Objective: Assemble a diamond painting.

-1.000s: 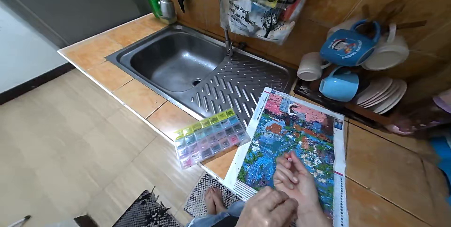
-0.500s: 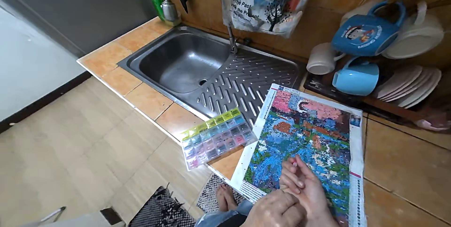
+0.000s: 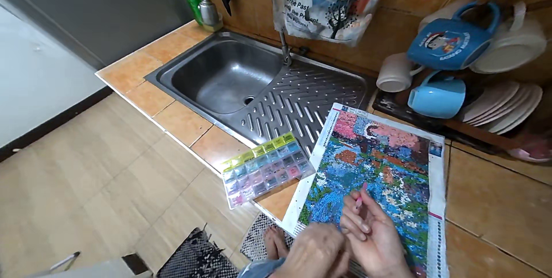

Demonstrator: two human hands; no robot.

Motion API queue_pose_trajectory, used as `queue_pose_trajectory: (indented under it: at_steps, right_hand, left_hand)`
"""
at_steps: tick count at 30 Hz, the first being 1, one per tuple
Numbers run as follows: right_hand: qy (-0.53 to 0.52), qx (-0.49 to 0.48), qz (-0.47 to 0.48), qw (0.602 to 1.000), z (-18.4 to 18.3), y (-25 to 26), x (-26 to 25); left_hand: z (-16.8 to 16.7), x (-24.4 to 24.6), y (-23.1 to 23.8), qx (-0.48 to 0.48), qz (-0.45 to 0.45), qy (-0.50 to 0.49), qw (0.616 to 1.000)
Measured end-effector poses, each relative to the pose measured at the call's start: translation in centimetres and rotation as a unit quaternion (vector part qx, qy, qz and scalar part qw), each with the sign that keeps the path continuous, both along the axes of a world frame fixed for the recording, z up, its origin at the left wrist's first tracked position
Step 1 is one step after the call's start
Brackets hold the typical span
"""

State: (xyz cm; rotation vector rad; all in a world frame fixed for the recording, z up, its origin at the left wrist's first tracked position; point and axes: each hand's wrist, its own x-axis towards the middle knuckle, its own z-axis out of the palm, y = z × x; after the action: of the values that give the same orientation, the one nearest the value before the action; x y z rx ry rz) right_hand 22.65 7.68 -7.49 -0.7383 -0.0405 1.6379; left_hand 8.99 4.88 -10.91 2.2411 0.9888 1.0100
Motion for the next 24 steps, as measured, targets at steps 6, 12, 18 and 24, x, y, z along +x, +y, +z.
queue_pose_trajectory:
  at_steps: [6,12,18,24]
  right_hand:
    - [-0.13,0.03,-0.029,0.991,0.2,0.5,0.4]
    - [-0.18,0.012,-0.034,0.983,-0.5,-0.6,0.3]
    - [-0.273,-0.004,-0.04,0.961,-0.4,-0.9,0.0]
    - [-0.487,0.145,0.011,0.861,-3.0,-1.1,-0.7]
  left_hand:
    - [-1.7,-3.4,3.9,0.032,0.162,0.149,0.975]
    - [-2.5,-3.7,5.2,-0.008,0.153,0.208,0.966]
    - [-3.2,-3.9,5.2,-0.015,0.163,0.148,0.975]
    - [-4.7,-6.1,2.4,0.013,0.214,0.034,0.976]
